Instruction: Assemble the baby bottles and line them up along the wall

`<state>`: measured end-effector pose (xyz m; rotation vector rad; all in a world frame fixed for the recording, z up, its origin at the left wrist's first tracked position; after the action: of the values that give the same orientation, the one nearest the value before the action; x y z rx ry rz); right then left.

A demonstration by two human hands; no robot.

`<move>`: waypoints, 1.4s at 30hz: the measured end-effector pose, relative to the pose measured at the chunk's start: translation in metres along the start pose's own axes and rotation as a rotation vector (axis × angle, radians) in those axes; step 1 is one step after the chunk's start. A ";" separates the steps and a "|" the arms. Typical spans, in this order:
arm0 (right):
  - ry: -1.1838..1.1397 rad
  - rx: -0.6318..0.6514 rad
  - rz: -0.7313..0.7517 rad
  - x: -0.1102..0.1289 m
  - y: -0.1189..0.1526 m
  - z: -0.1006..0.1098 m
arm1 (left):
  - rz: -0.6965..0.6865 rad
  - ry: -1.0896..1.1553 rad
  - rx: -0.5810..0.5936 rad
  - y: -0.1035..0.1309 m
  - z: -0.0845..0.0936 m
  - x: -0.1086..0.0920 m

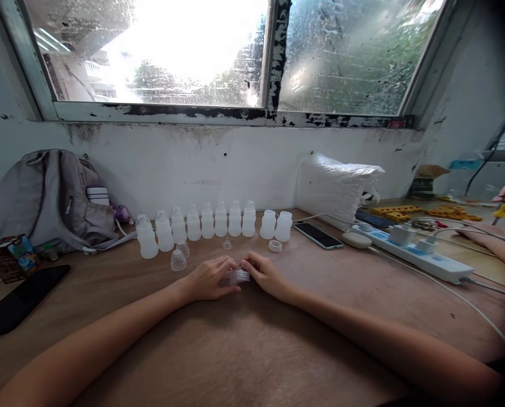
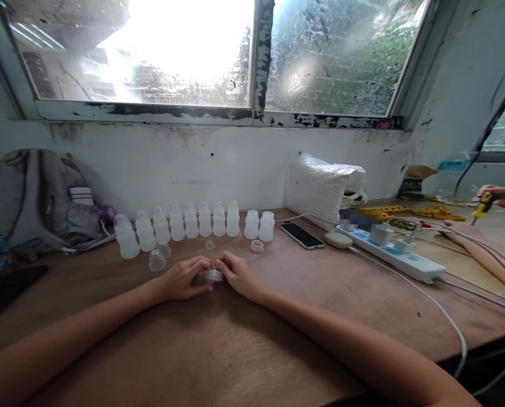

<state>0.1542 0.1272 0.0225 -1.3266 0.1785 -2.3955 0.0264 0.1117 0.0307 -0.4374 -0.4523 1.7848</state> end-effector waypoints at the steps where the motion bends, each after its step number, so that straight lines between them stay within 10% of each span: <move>1: -0.077 0.031 -0.040 -0.001 0.001 -0.003 | 0.016 0.026 -0.005 0.000 0.000 0.001; 6: -0.428 0.112 -0.226 -0.003 0.007 -0.012 | 0.229 0.154 -0.126 0.004 0.003 0.016; 15: -0.399 0.178 -0.148 0.004 0.009 -0.020 | 0.514 0.561 -0.294 0.005 -0.002 0.027; 42: -0.176 -0.011 -0.139 -0.006 0.001 -0.008 | 0.183 0.346 -0.095 0.000 -0.002 -0.011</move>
<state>0.1510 0.1281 0.0129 -1.5942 0.0523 -2.3750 0.0299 0.1012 0.0300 -0.8613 -0.2593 1.8192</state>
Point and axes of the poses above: each hand's wrist, its own y-axis away from the middle knuckle, its own z-axis out of the back of the hand, x = y × z, the point moved 6 cm from there along -y, towards the middle knuckle, and after that the axes turned 10 degrees about -z, right-handed, at the moved point
